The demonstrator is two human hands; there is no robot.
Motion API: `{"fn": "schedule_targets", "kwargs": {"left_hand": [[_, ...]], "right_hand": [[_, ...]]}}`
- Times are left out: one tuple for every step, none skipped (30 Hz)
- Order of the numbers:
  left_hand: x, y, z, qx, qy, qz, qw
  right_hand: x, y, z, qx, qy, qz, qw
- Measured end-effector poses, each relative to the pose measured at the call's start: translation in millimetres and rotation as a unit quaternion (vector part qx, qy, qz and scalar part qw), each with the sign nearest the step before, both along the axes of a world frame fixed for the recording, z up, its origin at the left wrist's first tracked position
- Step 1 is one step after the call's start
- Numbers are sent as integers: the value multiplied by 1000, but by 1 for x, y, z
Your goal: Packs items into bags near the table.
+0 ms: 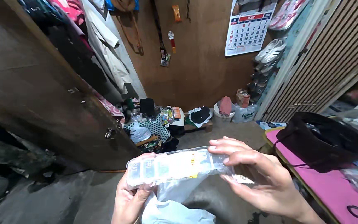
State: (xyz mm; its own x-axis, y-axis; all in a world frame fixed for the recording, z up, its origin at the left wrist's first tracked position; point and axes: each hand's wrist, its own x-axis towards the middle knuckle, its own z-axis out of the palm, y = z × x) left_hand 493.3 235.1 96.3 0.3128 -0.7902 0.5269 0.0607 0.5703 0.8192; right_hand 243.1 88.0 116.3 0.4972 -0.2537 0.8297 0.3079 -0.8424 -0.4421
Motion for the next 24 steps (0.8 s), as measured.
{"fn": "schedule_targets", "kwargs": {"left_hand": [[6, 2, -1, 0, 2, -4, 1000], [11, 4, -2, -1, 6, -8, 1000], [15, 5, -3, -2, 11, -12, 1000], [18, 6, -4, -3, 16, -18, 1000], [20, 7, -6, -6, 19, -23, 1000], [22, 8, -7, -8, 20, -29, 999], [24, 9, -7, -11, 17, -37, 999], [25, 10, -8, -13, 14, -44, 999], [26, 11, -8, -14, 10, -49, 999], [26, 12, -8, -14, 2, -50, 999], [27, 13, -8, -14, -4, -49, 999], [26, 14, -9, -14, -8, -47, 999], [26, 15, -10, -15, -9, -45, 999], [26, 15, -11, -17, -13, -47, 999], [27, 14, -11, -21, -17, -51, 998], [27, 13, -11, -26, -21, -58, 998], [28, 12, -11, -32, -24, -66, 997], [27, 10, -10, -35, -26, -73, 996], [25, 9, -9, -37, -26, -79, 996], [24, 7, -9, -38, -26, -84, 995], [22, 6, -8, -38, -26, -90, 995], [20, 4, -7, -37, -24, -96, 994], [18, 3, -7, -36, -23, -102, 994], [17, 2, -8, -35, -24, -106, 993]], "right_hand": [[3, 3, 1, -11, 7, -7, 1000], [4, 5, 1, -25, 16, -18, 999], [6, 8, 2, -41, 27, -31, 998], [8, 10, 2, -55, 40, -44, 997], [10, 12, 1, -69, 49, -56, 995], [12, 12, 0, -79, 53, -66, 993], [14, 13, -2, -84, 56, -74, 992], [16, 13, -4, -85, 57, -83, 991], [18, 13, -6, -82, 56, -92, 991], [20, 12, -8, -74, 56, -100, 991], [23, 12, -10, -66, 56, -109, 990], [24, 12, -12, -63, 56, -121, 989], [25, 13, -14, -62, 57, -134, 987], [26, 14, -15, -62, 57, -144, 986], [26, 14, -16, -61, 55, -150, 985], [25, 14, -17, -59, 55, -151, 985], [23, 14, -17, -58, 55, -152, 985], [21, 14, -16, -57, 53, -151, 985], [18, 14, -15, -57, 51, -151, 986], [14, 14, -13, -58, 50, -151, 986], [11, 14, -11, -59, 52, -153, 985], [8, 13, -9, -60, 54, -156, 985], [6, 13, -7, -59, 53, -159, 984], [4, 13, -6, -56, 51, -167, 983]]}}
